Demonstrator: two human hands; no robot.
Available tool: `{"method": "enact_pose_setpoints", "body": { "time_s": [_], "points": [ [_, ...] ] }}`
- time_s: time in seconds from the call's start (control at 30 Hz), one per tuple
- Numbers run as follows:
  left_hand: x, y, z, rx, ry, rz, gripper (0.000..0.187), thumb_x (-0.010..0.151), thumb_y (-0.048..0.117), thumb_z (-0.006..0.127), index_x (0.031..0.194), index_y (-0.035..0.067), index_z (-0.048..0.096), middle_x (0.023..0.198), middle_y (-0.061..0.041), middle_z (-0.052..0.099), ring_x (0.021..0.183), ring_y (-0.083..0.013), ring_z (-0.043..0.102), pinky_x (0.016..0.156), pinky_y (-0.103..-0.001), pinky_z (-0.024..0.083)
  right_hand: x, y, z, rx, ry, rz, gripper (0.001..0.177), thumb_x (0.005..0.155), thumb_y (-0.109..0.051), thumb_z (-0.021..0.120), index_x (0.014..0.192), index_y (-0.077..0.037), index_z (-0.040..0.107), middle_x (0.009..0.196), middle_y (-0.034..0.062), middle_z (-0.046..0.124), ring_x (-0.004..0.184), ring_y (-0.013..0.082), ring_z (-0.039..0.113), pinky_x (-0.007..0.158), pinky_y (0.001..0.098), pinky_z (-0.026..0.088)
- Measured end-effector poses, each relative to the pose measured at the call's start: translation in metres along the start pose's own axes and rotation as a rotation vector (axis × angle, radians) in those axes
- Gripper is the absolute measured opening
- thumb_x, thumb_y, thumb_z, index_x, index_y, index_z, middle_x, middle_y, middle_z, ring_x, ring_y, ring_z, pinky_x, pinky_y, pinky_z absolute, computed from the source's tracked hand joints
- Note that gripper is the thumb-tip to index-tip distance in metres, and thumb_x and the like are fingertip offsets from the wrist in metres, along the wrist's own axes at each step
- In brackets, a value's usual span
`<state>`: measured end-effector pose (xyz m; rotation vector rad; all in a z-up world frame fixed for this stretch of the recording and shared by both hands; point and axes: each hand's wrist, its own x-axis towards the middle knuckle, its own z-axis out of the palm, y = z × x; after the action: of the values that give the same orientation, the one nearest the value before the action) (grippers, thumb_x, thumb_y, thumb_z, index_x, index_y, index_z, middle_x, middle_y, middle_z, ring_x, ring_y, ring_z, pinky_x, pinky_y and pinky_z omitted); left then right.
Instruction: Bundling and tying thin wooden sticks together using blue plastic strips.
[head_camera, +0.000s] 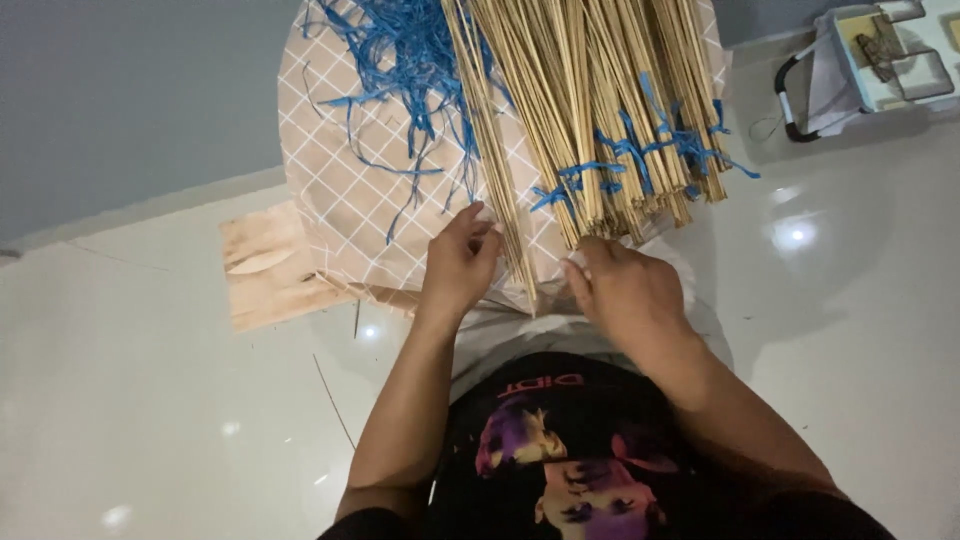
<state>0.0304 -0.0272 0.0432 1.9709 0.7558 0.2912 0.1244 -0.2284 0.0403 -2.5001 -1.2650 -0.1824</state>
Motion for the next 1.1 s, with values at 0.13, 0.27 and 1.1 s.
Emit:
{"method": "enact_pose_setpoints", "body": {
  "time_s": [0.13,0.27,1.1],
  "points": [
    [0.016,-0.026,0.015,-0.074,0.064,0.049,0.046,0.094,0.022,0.063,0.133,-0.003,0.063,0.107,-0.028,0.074,0.098,-0.0389,0.075,0.085,-0.047,0.059,-0.003,0.014,0.025,0.011,-0.123,0.002,0.032,0.098,-0.016,0.059,0.122,0.003,0.067,0.09,0.027,0.074,0.07,0.0414,0.075,0.059,0.05,0.058],
    [0.021,-0.044,0.016,-0.219,0.082,0.054,0.039,0.091,0.014,0.064,0.127,-0.001,0.066,0.091,-0.021,0.076,0.062,-0.0236,0.071,0.059,-0.035,0.059,-0.004,0.013,0.022,0.157,0.055,-0.03,0.019,0.09,-0.012,0.064,0.105,-0.002,0.072,0.072,0.0166,0.071,0.063,0.0369,0.072,0.054,0.046,0.056],
    [0.017,-0.036,0.019,-0.26,0.108,0.082,0.027,0.092,0.008,0.064,0.117,-0.001,0.071,0.089,-0.02,0.076,0.059,-0.0237,0.072,0.058,-0.037,0.06,0.019,-0.019,0.012,0.238,-0.18,-0.08,0.042,0.101,-0.031,0.055,0.13,-0.002,0.063,0.099,0.026,0.072,0.085,0.045,0.074,0.065,0.0537,0.06]
  ]
}}
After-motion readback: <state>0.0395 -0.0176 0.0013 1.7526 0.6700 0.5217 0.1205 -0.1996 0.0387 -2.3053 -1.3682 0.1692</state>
